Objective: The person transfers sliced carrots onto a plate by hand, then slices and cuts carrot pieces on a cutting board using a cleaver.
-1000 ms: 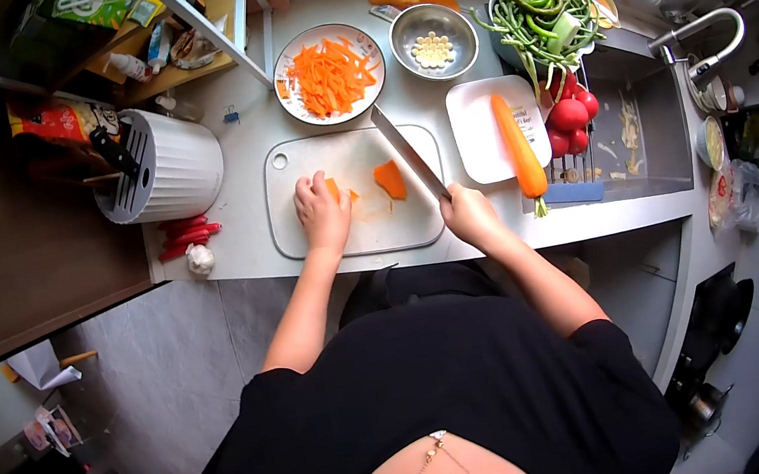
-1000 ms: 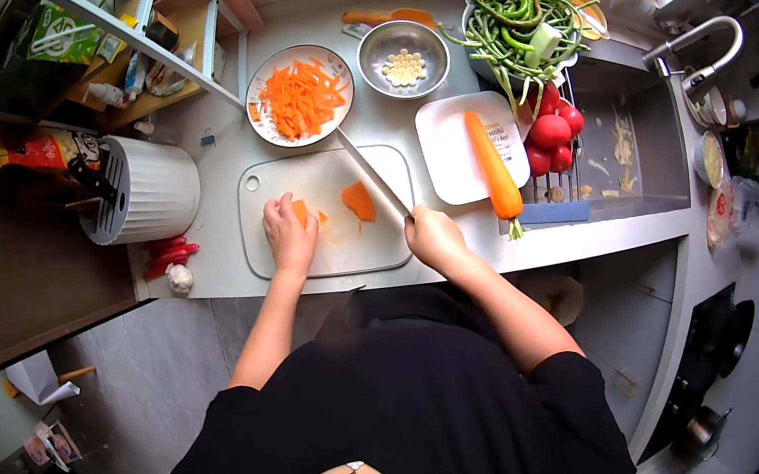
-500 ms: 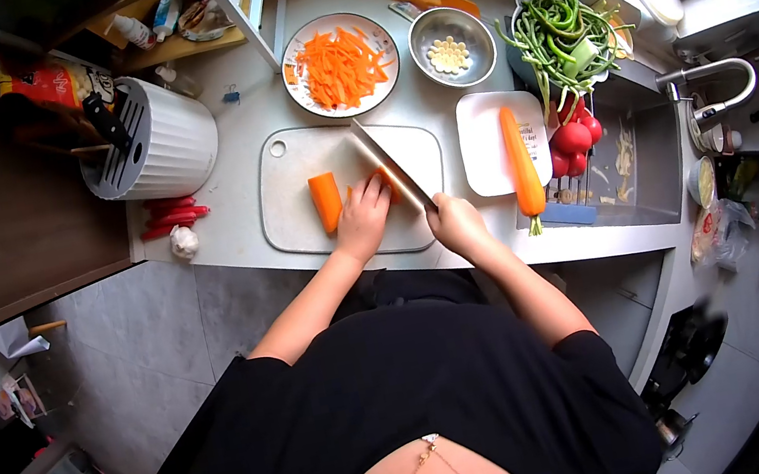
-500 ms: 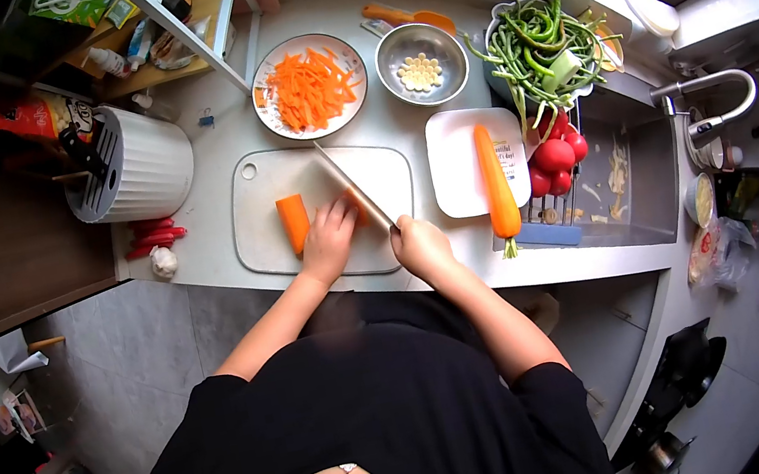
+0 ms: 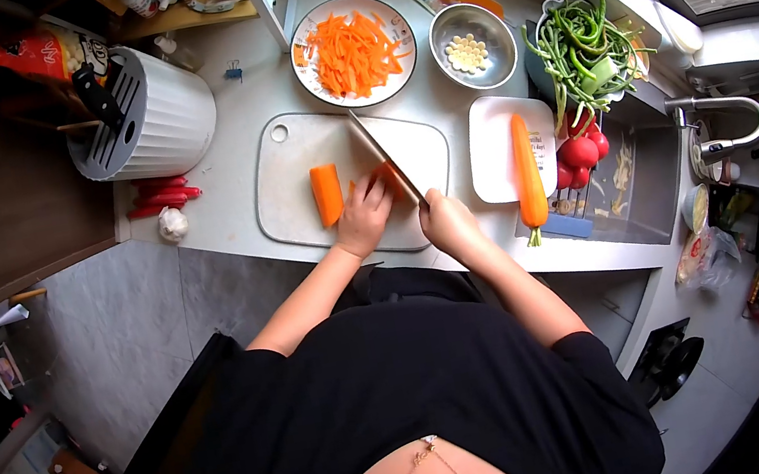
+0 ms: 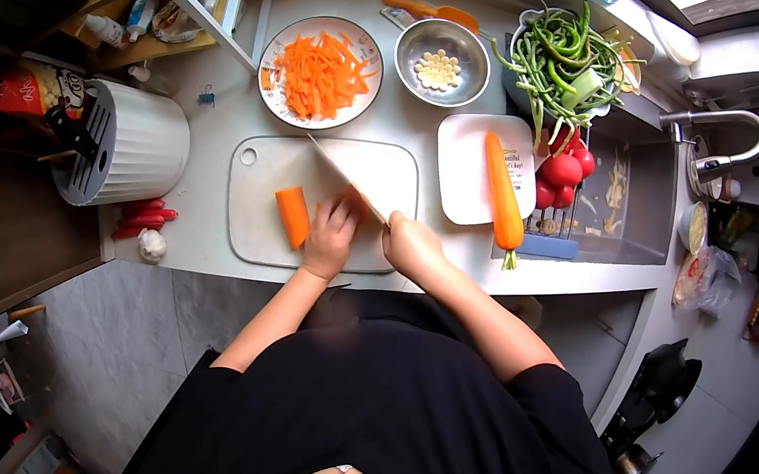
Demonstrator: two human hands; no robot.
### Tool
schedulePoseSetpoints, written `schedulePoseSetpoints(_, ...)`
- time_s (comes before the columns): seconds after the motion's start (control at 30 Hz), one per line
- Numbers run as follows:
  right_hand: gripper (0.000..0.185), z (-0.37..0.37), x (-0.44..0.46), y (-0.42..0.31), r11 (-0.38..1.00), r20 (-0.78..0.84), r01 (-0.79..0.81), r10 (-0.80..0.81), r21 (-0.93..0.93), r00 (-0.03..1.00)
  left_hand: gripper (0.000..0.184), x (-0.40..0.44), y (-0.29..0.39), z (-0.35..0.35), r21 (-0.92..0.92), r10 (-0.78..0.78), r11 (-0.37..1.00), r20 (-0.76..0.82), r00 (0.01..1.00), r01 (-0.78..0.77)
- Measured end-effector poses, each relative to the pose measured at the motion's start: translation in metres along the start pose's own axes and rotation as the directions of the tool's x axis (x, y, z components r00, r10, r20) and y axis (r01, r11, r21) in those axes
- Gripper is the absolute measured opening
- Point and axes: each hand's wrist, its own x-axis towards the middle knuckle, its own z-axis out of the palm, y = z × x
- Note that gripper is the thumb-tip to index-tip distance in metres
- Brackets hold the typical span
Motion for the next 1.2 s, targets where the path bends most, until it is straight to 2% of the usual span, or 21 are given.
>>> schedulePoseSetpoints(0.23,0.022,-0.005,0.013,-0.005,0.996,-0.094,0.084,-0.086,-0.024,0.992,0.031,0.007,-0.003,-0.003,-0.015,0.006,1.0,-0.013,1.0,-0.006)
schedulePoseSetpoints(0.37,0.023,-0.008,0.003,-0.009,0.993,-0.086,0.114,-0.115,-0.015,0.99,0.028,-0.003,-0.004,0.002,-0.02,-0.011,1.0,0.054,0.998,0.012)
schedulePoseSetpoints(0.47,0.021,-0.003,0.009,-0.004,0.987,-0.022,0.116,-0.119,-0.115,0.993,0.029,0.004,-0.001,-0.006,-0.036,-0.024,0.999,0.033,0.999,0.025)
schedulePoseSetpoints(0.57,0.021,0.003,0.014,-0.003,0.987,0.003,0.109,-0.11,-0.122,0.994,0.03,0.007,0.001,-0.01,-0.063,-0.013,0.998,-0.031,0.999,0.011)
schedulePoseSetpoints(0.67,0.022,0.008,0.027,-0.014,0.99,-0.016,0.07,-0.072,-0.125,0.997,0.03,0.004,-0.002,-0.003,-0.072,-0.013,0.997,-0.017,1.0,0.012)
schedulePoseSetpoints(0.77,0.021,0.007,0.031,-0.017,0.988,-0.039,0.099,-0.105,-0.12,0.994,0.03,0.004,-0.003,-0.005,-0.057,-0.01,0.998,-0.006,1.0,0.01)
schedulePoseSetpoints(0.87,0.021,-0.005,0.023,-0.015,0.985,-0.034,0.121,-0.126,-0.124,0.991,0.032,-0.001,-0.005,-0.003,0.032,0.017,0.999,0.002,1.0,-0.017)
schedulePoseSetpoints(0.97,0.022,-0.009,0.009,-0.012,0.982,-0.023,0.143,-0.147,-0.122,0.989,0.032,-0.001,-0.003,-0.001,-0.057,-0.045,0.997,0.046,0.998,0.047)
schedulePoseSetpoints(1.2,0.018,0.011,0.021,-0.009,0.968,0.035,0.089,-0.083,-0.234,0.996,0.03,0.005,-0.001,-0.005,-0.095,-0.031,0.995,0.007,0.999,0.032)
